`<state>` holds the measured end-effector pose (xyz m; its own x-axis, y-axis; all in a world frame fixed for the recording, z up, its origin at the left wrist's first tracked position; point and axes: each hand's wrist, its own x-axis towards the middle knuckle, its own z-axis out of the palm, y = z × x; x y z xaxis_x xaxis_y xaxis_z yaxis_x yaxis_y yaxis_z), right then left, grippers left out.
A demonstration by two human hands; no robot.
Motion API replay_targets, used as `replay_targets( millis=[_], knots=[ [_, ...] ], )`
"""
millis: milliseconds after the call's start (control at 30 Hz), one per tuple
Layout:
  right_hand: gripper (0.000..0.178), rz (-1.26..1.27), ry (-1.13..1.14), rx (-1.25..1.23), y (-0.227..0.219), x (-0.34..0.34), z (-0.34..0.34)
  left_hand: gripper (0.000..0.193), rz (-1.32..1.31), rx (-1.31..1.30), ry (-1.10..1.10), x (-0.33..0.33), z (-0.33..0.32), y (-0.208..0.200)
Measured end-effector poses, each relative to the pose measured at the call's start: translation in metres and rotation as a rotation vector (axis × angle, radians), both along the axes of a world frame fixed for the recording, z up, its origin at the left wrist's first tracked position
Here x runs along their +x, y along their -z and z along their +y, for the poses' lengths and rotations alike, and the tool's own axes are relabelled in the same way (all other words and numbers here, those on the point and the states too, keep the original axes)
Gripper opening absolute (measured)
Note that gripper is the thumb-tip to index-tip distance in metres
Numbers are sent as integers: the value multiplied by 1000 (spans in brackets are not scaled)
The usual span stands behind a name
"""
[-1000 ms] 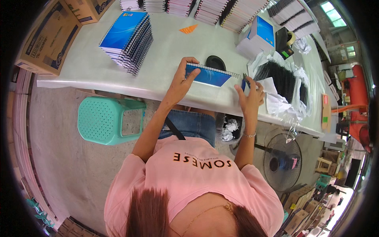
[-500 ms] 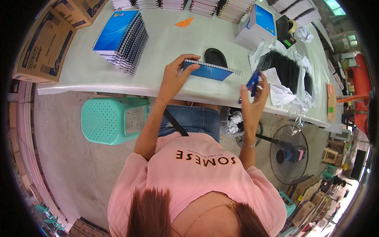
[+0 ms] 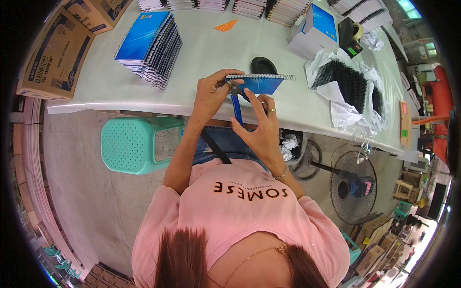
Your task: The person threads a spiral binding through the holes of notebook covers and pages by hand, uses pliers to crimp the ends of the binding, and stacks the finished items on a table.
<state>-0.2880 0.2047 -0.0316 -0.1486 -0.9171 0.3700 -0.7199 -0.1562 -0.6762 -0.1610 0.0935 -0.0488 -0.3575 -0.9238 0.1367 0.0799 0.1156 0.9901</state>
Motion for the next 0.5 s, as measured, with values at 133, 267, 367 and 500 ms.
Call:
replay_targets(
  millis=[133, 267, 367, 500],
  knots=[
    [68, -21, 0, 22, 3, 2, 0, 37, -8, -34, -19, -2, 1, 1],
    [67, -28, -3, 60, 1, 3, 2, 38, -7, -81, -58, -4, 5, 2],
    [65, -64, -9, 108, -4, 5, 5, 38, -24, -97, -73, -5, 8, -3],
    [59, -646, -196, 306, -11, 0, 6, 36, -99, -217, -148, -7, 12, 3]
  ],
)
